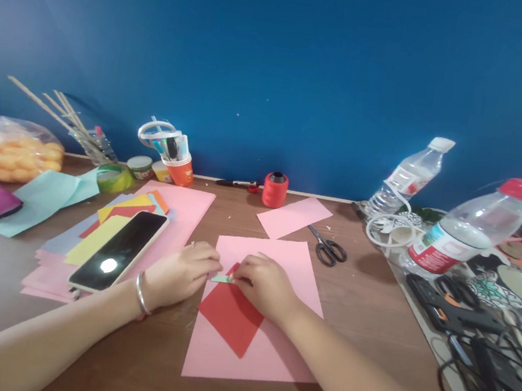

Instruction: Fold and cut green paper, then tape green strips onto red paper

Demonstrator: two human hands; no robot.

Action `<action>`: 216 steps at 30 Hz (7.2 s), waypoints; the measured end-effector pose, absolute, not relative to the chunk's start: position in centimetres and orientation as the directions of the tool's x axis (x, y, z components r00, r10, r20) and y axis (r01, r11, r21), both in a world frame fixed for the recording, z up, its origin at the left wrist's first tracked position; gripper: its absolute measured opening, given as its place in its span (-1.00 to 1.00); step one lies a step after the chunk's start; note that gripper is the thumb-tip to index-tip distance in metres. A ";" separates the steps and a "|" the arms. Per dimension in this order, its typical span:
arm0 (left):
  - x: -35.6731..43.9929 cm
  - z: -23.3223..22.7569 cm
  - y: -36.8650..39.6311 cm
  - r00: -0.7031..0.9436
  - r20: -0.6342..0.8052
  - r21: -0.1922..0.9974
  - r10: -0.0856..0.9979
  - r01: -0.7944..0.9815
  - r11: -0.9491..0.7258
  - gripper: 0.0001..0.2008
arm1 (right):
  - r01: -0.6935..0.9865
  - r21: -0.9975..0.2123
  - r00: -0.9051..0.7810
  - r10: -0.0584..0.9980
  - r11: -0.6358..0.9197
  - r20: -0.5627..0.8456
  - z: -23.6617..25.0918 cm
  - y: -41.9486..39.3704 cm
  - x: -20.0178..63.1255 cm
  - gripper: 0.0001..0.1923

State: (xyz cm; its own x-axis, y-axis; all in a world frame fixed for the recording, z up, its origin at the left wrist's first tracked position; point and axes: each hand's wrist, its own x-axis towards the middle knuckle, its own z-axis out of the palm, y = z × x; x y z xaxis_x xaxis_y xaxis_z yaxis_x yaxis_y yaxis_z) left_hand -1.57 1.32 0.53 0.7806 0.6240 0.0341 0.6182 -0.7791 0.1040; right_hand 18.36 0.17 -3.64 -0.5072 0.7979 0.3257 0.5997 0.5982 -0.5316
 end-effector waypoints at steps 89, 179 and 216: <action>0.5 -0.2 -0.3 0.478 0.051 0.933 0.877 0.291 -0.213 -0.78 | -0.115 -0.993 -0.206 0.978 0.024 0.047 -2.7 -1.5 17.6 -0.77; 0.5 0.3 -0.1 0.481 -0.033 0.998 0.876 0.059 0.006 -0.83 | -0.216 -0.975 -0.313 0.941 0.059 0.126 -0.7 -1.9 17.9 -0.90; 0.5 -0.1 0.2 0.279 -0.108 0.990 0.954 -0.059 0.129 -0.62 | -0.389 -0.892 -0.062 0.973 -0.228 -0.222 -1.2 -1.9 18.3 -0.77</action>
State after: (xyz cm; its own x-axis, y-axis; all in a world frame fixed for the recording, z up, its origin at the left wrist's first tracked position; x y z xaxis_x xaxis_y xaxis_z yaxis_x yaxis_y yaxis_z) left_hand 0.53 0.21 -0.12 0.2790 0.9542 -0.1078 -0.0586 0.1290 0.9899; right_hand 18.26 -1.88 -1.16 -0.0619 0.9731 -0.2218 -0.3894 -0.2281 -0.8924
